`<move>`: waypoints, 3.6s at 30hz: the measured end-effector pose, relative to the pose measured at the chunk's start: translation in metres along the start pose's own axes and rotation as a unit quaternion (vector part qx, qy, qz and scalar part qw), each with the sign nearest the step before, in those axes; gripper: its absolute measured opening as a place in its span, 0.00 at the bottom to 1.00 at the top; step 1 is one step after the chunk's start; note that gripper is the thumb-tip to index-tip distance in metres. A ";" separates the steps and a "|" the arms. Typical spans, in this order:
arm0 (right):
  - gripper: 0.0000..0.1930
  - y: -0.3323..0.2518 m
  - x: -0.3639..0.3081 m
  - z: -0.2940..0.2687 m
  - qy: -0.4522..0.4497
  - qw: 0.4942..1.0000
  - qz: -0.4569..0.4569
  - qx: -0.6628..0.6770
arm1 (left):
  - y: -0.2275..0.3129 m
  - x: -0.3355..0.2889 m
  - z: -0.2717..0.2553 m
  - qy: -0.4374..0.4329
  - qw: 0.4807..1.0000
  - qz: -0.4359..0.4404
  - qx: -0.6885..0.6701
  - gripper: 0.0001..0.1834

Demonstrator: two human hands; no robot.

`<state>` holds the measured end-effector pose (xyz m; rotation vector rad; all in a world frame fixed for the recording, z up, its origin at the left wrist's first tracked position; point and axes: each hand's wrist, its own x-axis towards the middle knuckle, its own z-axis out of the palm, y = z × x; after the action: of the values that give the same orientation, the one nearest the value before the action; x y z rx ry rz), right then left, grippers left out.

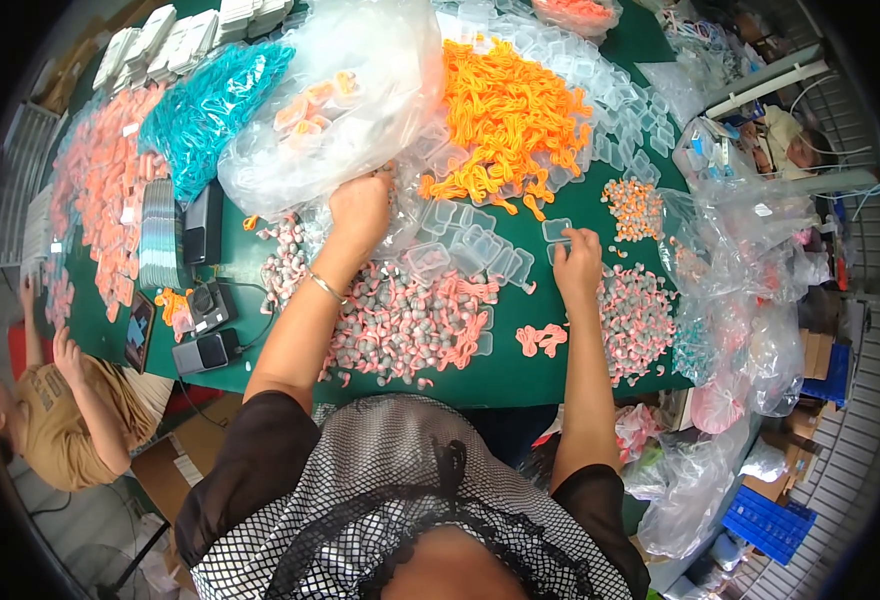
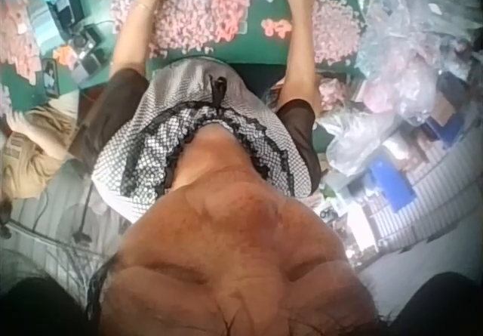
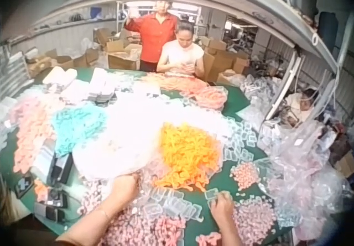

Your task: The recorder is sorting small pink plastic components and placing them into individual clear plastic containers.

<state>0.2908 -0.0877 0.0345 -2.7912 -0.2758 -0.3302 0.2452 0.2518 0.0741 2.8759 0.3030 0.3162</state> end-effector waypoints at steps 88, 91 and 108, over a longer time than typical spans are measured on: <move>0.09 -0.017 0.041 0.007 -0.067 0.981 -0.034 0.179 | 0.180 -0.043 0.088 0.009 0.954 0.257 -0.153 0.12; 0.11 -0.025 0.055 0.008 -0.122 0.987 -0.008 0.101 | 0.181 -0.043 0.085 0.042 0.947 0.267 -0.171 0.09; 0.10 -0.018 0.051 0.005 -0.114 0.981 -0.047 0.147 | 0.179 -0.046 0.089 0.037 0.946 0.288 -0.142 0.13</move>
<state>0.3368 -0.0618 0.0483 -2.5260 -0.4698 0.0134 0.2538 0.0525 0.0261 2.6029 -0.5439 0.5177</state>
